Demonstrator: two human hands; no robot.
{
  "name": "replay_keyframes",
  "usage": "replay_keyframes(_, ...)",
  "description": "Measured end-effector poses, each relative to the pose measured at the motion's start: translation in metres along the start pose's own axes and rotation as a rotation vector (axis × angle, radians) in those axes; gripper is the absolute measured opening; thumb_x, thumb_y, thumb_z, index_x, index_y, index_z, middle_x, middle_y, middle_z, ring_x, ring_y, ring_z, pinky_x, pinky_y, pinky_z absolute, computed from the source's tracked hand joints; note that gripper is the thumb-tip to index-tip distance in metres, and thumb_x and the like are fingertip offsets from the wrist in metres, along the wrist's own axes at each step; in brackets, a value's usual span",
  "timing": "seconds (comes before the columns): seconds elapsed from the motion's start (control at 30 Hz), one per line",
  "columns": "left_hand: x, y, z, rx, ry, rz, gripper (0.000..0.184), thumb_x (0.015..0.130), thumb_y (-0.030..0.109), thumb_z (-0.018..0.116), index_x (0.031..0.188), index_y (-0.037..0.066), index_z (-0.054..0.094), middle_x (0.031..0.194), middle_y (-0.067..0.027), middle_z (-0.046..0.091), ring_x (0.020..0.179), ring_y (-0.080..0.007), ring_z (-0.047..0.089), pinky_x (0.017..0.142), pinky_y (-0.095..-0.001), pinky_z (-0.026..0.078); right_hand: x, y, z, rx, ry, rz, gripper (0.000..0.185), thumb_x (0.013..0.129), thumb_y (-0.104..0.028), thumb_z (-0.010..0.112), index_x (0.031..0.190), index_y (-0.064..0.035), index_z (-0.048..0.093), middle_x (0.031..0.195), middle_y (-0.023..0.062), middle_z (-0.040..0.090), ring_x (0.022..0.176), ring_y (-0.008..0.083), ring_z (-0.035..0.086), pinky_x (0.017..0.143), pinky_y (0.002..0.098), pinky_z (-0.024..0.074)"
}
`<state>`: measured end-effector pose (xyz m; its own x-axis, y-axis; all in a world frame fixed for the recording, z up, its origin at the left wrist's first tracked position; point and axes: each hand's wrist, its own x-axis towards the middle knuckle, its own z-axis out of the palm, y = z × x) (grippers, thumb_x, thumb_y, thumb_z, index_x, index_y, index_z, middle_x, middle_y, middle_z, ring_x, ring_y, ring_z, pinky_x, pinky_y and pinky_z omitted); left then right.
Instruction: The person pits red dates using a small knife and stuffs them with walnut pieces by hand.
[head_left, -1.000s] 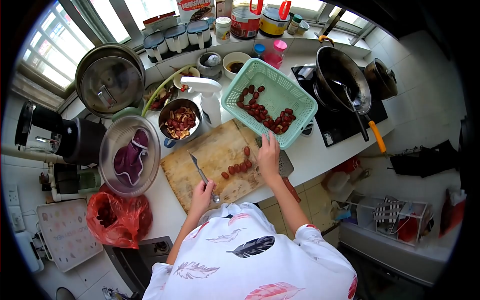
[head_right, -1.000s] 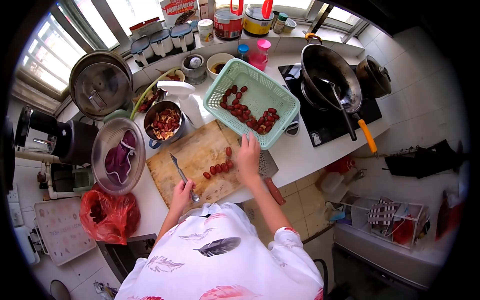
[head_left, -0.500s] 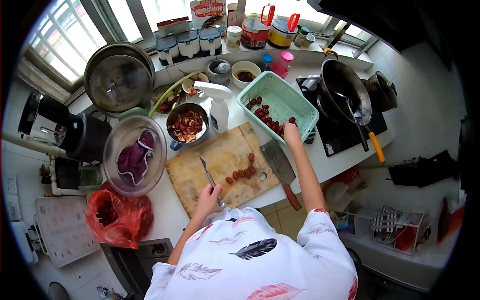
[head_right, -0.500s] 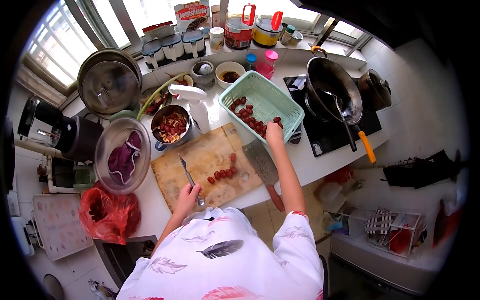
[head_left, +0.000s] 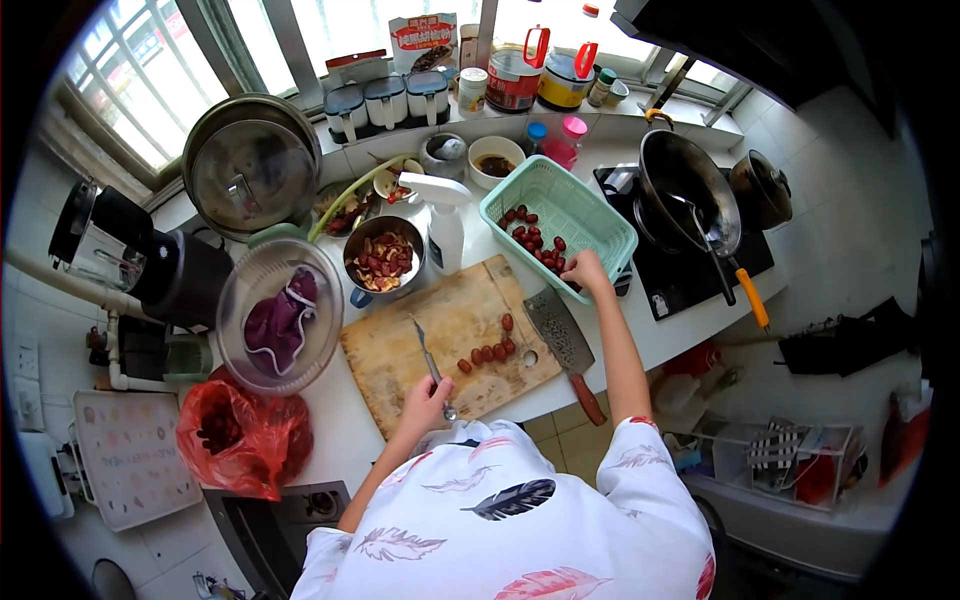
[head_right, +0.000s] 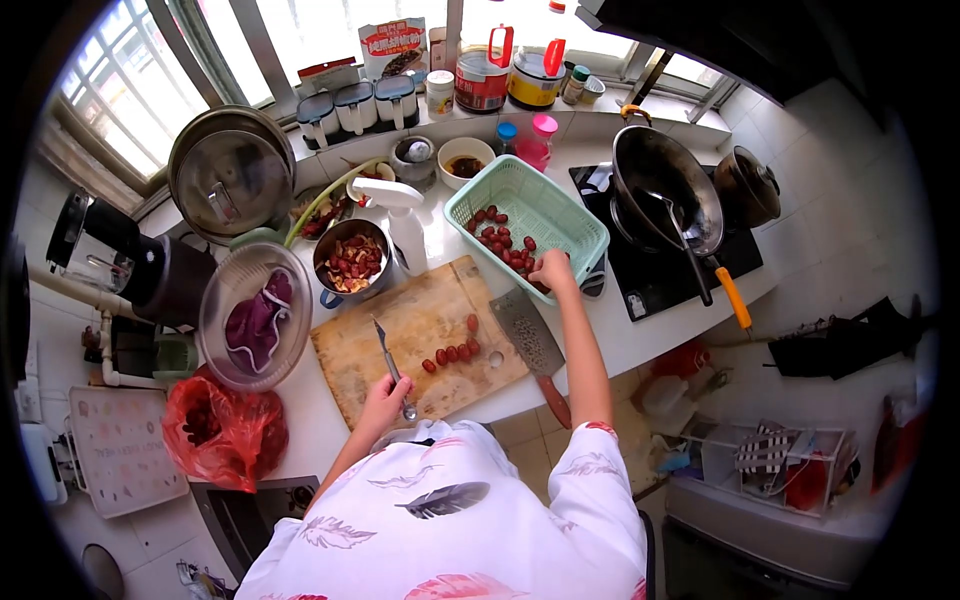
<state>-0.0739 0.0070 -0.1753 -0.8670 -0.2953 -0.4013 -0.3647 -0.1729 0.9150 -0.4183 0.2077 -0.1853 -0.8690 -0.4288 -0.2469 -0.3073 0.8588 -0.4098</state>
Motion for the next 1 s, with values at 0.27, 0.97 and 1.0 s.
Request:
replay_keyframes(0.27,-0.004,0.008,-0.001,-0.132,0.074,-0.056,0.019,0.088,0.024,0.05,0.086,0.006,0.055,0.071,0.0029,0.052,0.052,-0.0026,0.039,0.046,-0.0177,0.032,-0.068,-0.085,-0.055,1.185,-0.062,0.056,0.018,0.082,-0.013,0.059,0.083,0.0044,0.062,0.067,0.0047,0.059,0.054,0.0073,0.053,0.047,0.0172,0.0419)
replay_keyframes(0.97,-0.019,0.021,-0.031,-0.046,0.172,0.14,0.019,0.088,0.023,0.05,0.092,0.005,0.052,0.074,0.0034,0.047,0.061,-0.005,0.041,0.053,-0.0199,0.035,-0.112,-0.233,0.029,0.432,-0.44,-0.611,0.056,0.085,-0.034,0.053,0.124,0.0034,0.038,0.117,0.0163,0.047,0.104,0.0211,0.049,0.083,0.03,0.0422)
replay_keyframes(1.0,-0.022,0.029,-0.026,-0.046,0.173,0.136,0.019,0.088,0.023,0.05,0.092,0.005,0.052,0.074,0.0034,0.047,0.061,-0.005,0.041,0.053,-0.0199,0.035,-0.13,-0.228,0.035,0.554,-0.531,-0.6,0.053,0.086,-0.033,0.054,0.122,0.0028,0.04,0.114,0.0156,0.05,0.102,0.0198,0.051,0.082,0.0289,0.0424)
